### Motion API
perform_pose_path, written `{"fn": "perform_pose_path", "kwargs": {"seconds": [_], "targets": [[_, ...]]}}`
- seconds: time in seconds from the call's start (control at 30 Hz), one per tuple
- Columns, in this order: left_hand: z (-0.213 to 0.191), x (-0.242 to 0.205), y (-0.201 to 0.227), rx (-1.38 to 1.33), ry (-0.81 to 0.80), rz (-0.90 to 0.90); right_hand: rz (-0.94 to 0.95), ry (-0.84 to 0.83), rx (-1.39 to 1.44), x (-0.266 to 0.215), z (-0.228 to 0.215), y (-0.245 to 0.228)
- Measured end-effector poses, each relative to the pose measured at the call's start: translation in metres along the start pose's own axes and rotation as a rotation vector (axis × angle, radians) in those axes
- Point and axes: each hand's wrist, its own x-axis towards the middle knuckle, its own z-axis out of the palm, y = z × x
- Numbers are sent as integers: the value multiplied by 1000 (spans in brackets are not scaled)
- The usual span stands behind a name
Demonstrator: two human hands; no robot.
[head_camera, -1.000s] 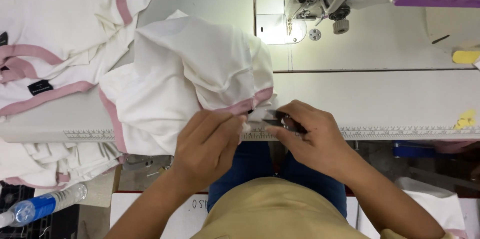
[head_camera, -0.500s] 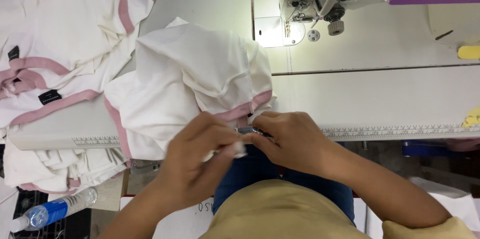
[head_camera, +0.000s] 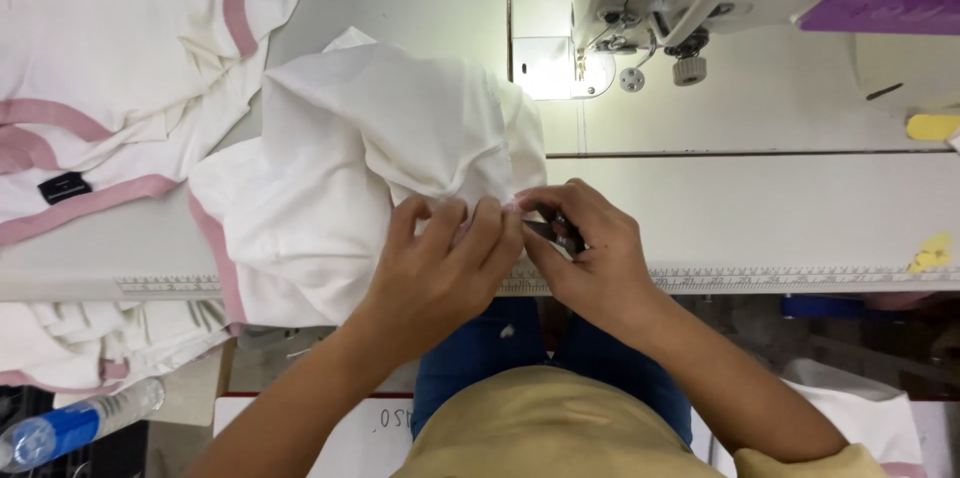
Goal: Trimming excess threads from a finished garment using thread snips at a sewing station.
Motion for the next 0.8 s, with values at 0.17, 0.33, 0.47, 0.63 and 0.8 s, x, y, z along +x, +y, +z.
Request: {"fn": "perform_pose_path", "kwargs": {"seconds": [0.17, 0.33, 0.47, 0.63, 0.8], "targets": [[30, -2, 8, -291, 120, -138, 4, 110, 56, 3, 9, 15], [24, -5, 1, -465, 11, -205, -6, 133, 99, 7, 14, 17], [23, 0, -2, -469, -16, -203, -62, 141, 51, 12, 17, 15], [4, 21, -22, -638, -168, -218, 10, 146, 102, 14, 3, 11], [7, 29, -26, -1227, -479, -460, 173, 5, 134, 13, -7, 12]]}}
